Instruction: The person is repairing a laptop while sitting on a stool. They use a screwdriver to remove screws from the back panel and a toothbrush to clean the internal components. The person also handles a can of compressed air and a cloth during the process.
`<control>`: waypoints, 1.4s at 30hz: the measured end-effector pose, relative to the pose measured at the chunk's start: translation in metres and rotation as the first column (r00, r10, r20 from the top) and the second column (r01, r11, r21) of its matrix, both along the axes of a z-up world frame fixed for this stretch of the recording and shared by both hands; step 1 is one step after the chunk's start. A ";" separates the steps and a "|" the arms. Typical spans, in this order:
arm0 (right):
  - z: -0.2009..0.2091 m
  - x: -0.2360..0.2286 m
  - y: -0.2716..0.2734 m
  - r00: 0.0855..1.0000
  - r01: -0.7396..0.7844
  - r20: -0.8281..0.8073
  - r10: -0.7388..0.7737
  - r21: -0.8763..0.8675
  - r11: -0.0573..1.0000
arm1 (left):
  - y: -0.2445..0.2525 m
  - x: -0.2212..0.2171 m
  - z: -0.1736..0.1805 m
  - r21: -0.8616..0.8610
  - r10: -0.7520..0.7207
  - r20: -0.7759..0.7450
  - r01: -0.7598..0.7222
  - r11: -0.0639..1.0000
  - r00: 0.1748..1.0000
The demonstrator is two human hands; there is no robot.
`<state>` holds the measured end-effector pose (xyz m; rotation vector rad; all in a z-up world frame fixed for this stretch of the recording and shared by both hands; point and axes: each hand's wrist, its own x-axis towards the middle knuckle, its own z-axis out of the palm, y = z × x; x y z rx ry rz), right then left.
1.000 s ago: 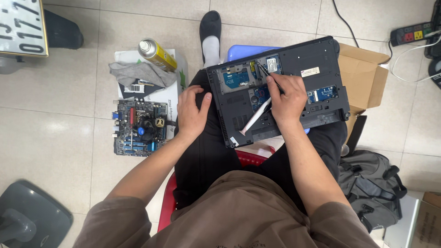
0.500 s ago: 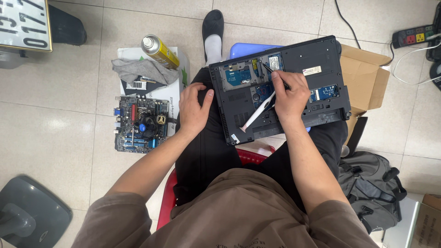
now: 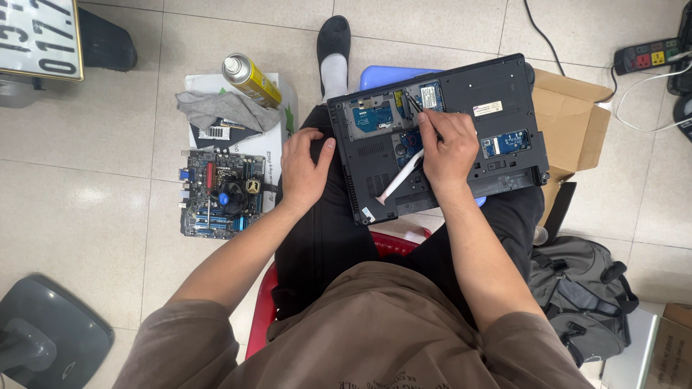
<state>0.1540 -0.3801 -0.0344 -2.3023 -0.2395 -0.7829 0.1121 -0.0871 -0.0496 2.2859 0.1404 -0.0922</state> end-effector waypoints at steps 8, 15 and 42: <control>0.001 -0.001 -0.001 1.000 -0.003 0.028 0.005 -0.051 0.999 | 0.001 0.001 0.001 -0.006 -0.001 0.007 0.001 1.000 1.000; -0.002 0.003 -0.004 0.998 -0.050 0.034 0.049 0.011 0.999 | -0.001 0.001 0.000 0.006 0.001 0.017 -0.001 1.000 1.000; -0.005 0.005 -0.010 0.997 -0.051 -0.050 0.061 0.193 0.980 | -0.002 0.000 -0.003 0.026 0.008 -0.013 -0.007 1.000 1.000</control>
